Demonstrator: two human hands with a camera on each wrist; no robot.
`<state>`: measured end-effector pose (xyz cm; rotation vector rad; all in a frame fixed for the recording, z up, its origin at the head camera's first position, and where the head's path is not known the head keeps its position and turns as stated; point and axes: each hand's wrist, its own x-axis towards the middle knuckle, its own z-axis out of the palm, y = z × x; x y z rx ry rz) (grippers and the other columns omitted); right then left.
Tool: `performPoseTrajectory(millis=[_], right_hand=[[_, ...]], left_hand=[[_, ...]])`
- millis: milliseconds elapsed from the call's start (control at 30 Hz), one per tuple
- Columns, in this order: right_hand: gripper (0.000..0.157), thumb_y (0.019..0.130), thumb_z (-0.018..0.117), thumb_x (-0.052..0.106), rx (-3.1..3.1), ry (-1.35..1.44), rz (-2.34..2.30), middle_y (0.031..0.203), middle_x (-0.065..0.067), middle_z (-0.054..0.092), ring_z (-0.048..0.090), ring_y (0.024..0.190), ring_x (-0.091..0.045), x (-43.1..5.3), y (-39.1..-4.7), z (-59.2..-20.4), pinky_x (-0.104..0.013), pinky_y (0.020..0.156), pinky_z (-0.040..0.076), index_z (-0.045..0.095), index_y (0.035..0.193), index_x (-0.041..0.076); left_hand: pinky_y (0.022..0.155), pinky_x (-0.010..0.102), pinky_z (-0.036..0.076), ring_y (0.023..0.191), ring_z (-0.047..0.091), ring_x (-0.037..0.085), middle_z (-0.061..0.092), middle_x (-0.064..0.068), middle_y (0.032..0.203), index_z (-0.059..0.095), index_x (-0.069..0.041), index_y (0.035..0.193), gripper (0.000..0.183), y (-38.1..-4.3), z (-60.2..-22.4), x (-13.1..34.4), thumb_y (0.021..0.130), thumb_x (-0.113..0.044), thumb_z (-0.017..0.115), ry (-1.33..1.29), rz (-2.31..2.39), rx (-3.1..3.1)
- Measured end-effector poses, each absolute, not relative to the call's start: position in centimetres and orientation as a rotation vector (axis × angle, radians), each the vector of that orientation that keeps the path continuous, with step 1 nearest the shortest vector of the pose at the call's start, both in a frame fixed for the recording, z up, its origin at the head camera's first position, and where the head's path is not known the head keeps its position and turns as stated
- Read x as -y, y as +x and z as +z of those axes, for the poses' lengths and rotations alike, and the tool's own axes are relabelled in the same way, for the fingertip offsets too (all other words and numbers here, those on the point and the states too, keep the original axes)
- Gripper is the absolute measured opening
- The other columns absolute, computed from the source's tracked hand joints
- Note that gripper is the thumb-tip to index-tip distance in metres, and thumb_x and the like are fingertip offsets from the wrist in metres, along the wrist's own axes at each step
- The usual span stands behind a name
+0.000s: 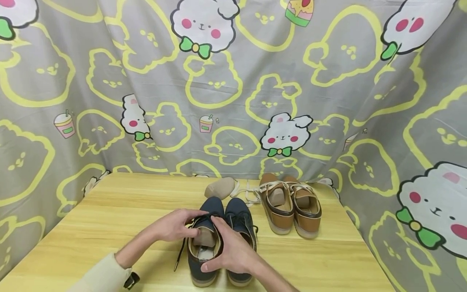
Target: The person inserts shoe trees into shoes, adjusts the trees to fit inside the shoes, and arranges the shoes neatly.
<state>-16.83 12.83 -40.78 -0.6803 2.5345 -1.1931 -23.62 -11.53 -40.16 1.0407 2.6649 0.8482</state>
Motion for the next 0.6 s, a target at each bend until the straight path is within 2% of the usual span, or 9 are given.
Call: performPoseTrajectory(millis=[167,367,600], right_hand=[[0.116,0.073,0.088,0.053,-2.54,-0.674,-1.189,0.168,-0.004,0.026,0.029,0.152,-0.038,-12.85,-16.82,-40.78,-0.068,0.111,0.032,0.022,0.163,0.024],[0.116,0.073,0.088,0.052,-2.538,-0.68,-1.198,0.168,-0.004,0.026,0.028,0.152,-0.038,-12.83,-16.92,-40.8,-0.068,0.112,0.032,0.022,0.163,0.023],[0.116,0.072,0.088,0.052,-2.539,-0.688,-1.193,0.167,-0.005,0.027,0.029,0.151,-0.038,-12.78,-16.91,-40.84,-0.068,0.111,0.032,0.023,0.163,0.023]], left_hand=[[0.075,0.027,0.043,0.066,0.05,0.008,0.067,0.005,0.118,0.057,-0.004,0.143,0.059,-23.36,-40.13,11.5,0.088,-0.021,0.068,1.0,0.843,-2.681],[0.076,0.028,0.044,0.068,0.052,0.006,0.068,0.007,0.122,0.059,-0.004,0.141,0.056,-23.15,-40.1,11.42,0.09,-0.023,0.07,0.985,0.845,-2.727],[0.073,0.026,0.045,0.064,0.051,0.004,0.07,0.011,0.122,0.064,-0.005,0.135,0.05,-22.9,-40.5,11.07,0.087,-0.016,0.072,0.972,0.872,-2.791]])
